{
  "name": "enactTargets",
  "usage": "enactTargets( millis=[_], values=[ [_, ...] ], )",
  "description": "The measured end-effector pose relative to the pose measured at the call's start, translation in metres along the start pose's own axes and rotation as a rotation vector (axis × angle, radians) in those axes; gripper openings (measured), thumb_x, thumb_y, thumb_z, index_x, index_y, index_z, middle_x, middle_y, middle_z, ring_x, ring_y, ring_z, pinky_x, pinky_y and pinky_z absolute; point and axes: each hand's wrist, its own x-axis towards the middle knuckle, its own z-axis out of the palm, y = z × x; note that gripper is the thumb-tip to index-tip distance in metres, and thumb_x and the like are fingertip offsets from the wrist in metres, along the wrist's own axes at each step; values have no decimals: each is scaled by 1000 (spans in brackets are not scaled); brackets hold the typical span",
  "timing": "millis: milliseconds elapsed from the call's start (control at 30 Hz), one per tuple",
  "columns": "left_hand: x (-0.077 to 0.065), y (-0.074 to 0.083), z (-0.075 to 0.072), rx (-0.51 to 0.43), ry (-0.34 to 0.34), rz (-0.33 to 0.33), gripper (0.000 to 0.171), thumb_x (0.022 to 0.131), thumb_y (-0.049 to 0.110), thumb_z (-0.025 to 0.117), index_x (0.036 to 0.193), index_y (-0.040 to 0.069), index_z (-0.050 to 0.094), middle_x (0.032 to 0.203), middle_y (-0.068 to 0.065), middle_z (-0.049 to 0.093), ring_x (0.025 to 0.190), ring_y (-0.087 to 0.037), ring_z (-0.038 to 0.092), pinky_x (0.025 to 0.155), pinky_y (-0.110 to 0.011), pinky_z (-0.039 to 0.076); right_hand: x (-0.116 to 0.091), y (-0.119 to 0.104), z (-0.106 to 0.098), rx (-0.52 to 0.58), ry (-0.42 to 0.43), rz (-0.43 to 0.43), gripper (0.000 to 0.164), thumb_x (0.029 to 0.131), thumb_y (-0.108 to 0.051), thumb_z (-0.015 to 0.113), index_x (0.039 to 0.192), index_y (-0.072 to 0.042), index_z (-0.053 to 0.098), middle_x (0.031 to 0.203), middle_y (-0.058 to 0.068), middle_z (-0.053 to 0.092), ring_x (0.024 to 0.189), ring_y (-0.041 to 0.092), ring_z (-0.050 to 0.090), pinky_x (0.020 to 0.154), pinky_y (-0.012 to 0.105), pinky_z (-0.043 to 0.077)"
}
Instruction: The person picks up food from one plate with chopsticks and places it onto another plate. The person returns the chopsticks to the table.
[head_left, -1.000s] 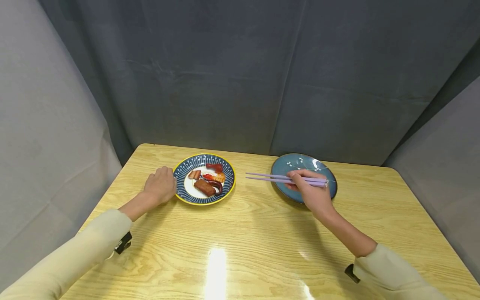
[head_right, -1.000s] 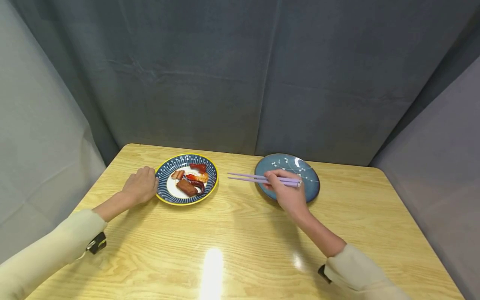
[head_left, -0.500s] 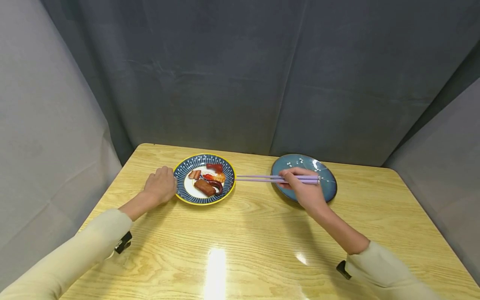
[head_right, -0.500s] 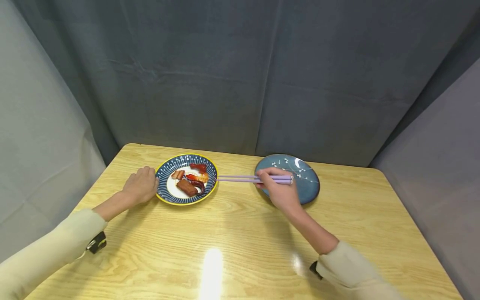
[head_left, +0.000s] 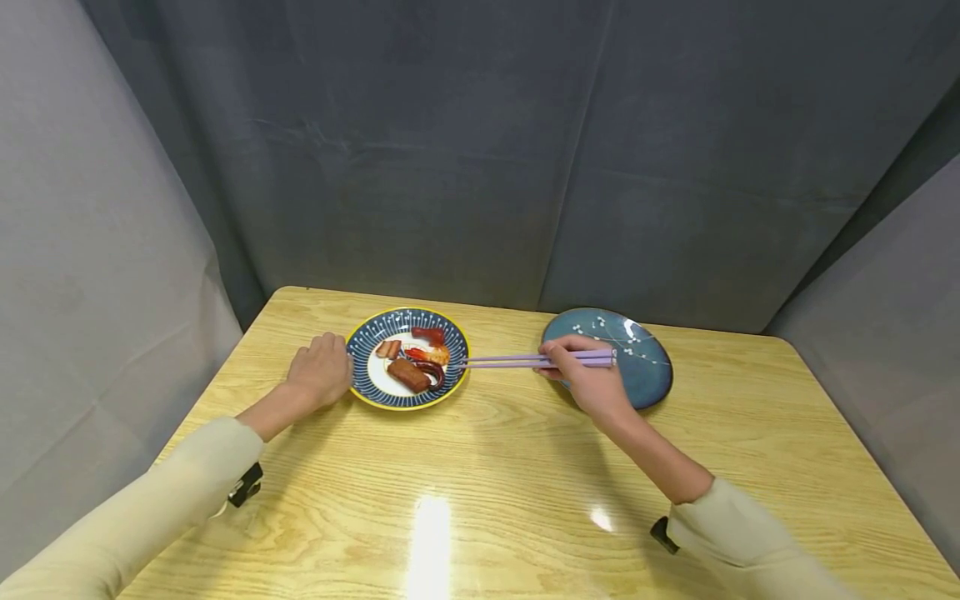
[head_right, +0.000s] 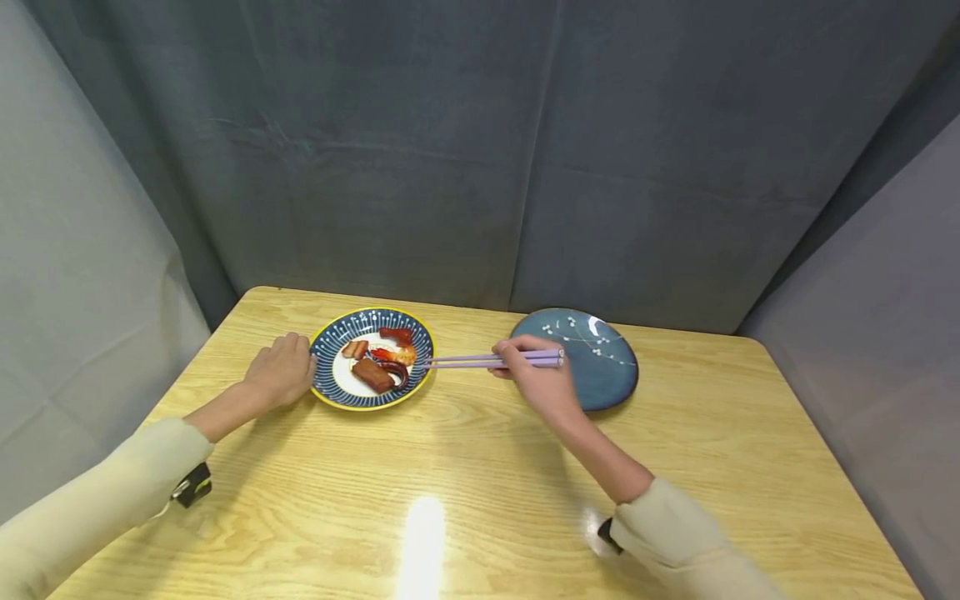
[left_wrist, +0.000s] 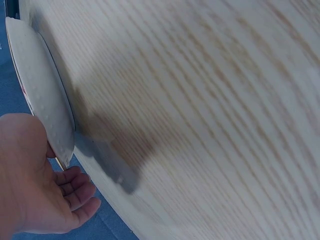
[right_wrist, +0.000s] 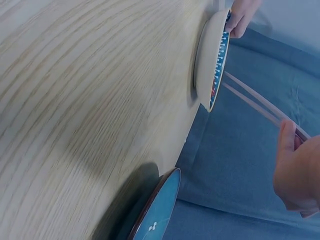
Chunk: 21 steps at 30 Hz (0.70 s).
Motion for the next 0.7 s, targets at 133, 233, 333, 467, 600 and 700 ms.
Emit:
enactTargets(
  millis=[133, 233, 333, 467, 600, 700],
  values=[
    [-1, 0, -1, -5, 6, 4, 30, 104, 17, 39, 108, -11, 49, 94, -17, 45, 93, -35, 50, 76, -50, 45, 2, 2, 6, 22, 7, 7, 20, 97, -1, 58, 98, 19, 64, 98, 22, 67, 81, 15, 69, 76, 30, 56],
    [-1, 0, -1, -1, 1, 4, 29, 104, 17, 39, 108, -11, 49, 94, -17, 45, 93, -34, 49, 75, -50, 44, 3, 4, 10, 23, -1, -1, 22, 98, -1, 58, 98, 20, 63, 98, 25, 66, 79, 14, 69, 75, 28, 56],
    [-1, 0, -1, 6, -5, -1, 29, 104, 17, 40, 109, -10, 49, 95, -17, 44, 92, -33, 48, 74, -49, 44, 3, 4, 12, 14, -8, -6, 22, 99, -2, 57, 98, 19, 64, 101, 30, 64, 77, 13, 68, 75, 28, 56],
    [-1, 0, -1, 7, -14, -1, 30, 104, 17, 39, 111, -10, 48, 97, -17, 45, 93, -33, 48, 76, -49, 44, 4, 6, 15, 5, -1, 4, 21, 98, -2, 57, 96, 16, 66, 100, 26, 65, 77, 12, 68, 76, 29, 56],
    [-1, 0, 0, 6, -23, -2, 31, 104, 18, 39, 113, -10, 48, 98, -18, 45, 94, -33, 47, 76, -49, 44, 5, 7, 18, 16, 11, 19, 18, 98, -1, 57, 94, 13, 66, 98, 22, 67, 77, 13, 69, 77, 31, 56],
    [-1, 0, -1, 6, -23, 0, 31, 104, 18, 39, 112, -10, 48, 97, -17, 45, 92, -33, 47, 75, -48, 44, 5, 7, 20, 26, 13, 33, 17, 97, -1, 57, 95, 13, 66, 100, 25, 67, 76, 13, 69, 77, 31, 56]
  ],
)
